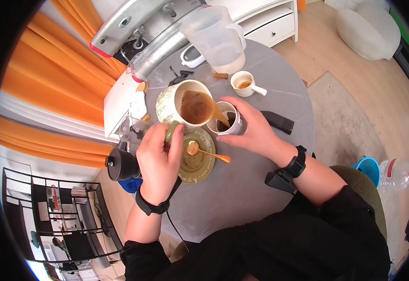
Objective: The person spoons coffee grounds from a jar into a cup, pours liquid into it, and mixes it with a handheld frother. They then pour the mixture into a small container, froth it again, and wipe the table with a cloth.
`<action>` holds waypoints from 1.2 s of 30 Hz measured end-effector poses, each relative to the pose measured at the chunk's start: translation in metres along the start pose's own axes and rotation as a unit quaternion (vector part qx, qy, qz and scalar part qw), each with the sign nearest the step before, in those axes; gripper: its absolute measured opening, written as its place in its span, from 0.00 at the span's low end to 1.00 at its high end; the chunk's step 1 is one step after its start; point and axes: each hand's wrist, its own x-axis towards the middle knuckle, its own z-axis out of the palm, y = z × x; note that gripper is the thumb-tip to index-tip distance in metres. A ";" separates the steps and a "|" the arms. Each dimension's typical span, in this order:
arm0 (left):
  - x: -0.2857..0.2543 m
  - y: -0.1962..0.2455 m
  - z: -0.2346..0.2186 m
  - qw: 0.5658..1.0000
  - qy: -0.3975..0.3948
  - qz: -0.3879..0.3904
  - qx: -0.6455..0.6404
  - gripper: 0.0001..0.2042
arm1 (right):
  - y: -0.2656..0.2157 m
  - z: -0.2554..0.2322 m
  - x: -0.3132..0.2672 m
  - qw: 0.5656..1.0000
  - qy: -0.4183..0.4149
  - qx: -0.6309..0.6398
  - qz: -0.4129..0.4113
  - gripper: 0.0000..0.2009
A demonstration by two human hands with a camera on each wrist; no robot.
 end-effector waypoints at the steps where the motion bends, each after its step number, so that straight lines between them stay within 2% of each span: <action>1: 0.000 0.001 0.000 1.000 0.005 0.009 0.007 0.08 | 0.000 0.000 0.000 1.000 0.001 -0.003 -0.002 0.41; 5: 0.001 0.006 -0.001 0.997 0.001 0.049 0.057 0.09 | 0.000 -0.001 0.000 1.000 0.002 -0.022 -0.003 0.41; 7: 0.003 0.010 0.000 0.988 0.024 0.118 0.101 0.09 | 0.001 0.000 0.000 1.000 0.005 -0.020 -0.004 0.41; 17: 0.004 0.017 0.001 0.977 0.007 0.151 0.151 0.11 | 0.001 -0.001 0.000 0.999 0.007 -0.030 -0.011 0.40; 28: 0.008 0.022 0.002 0.948 0.012 0.235 0.217 0.14 | 0.004 -0.001 -0.001 1.000 0.007 -0.027 -0.013 0.41; 36: 0.005 0.027 0.001 0.935 -0.008 0.261 0.239 0.14 | 0.008 -0.001 0.000 0.999 0.013 -0.024 -0.018 0.41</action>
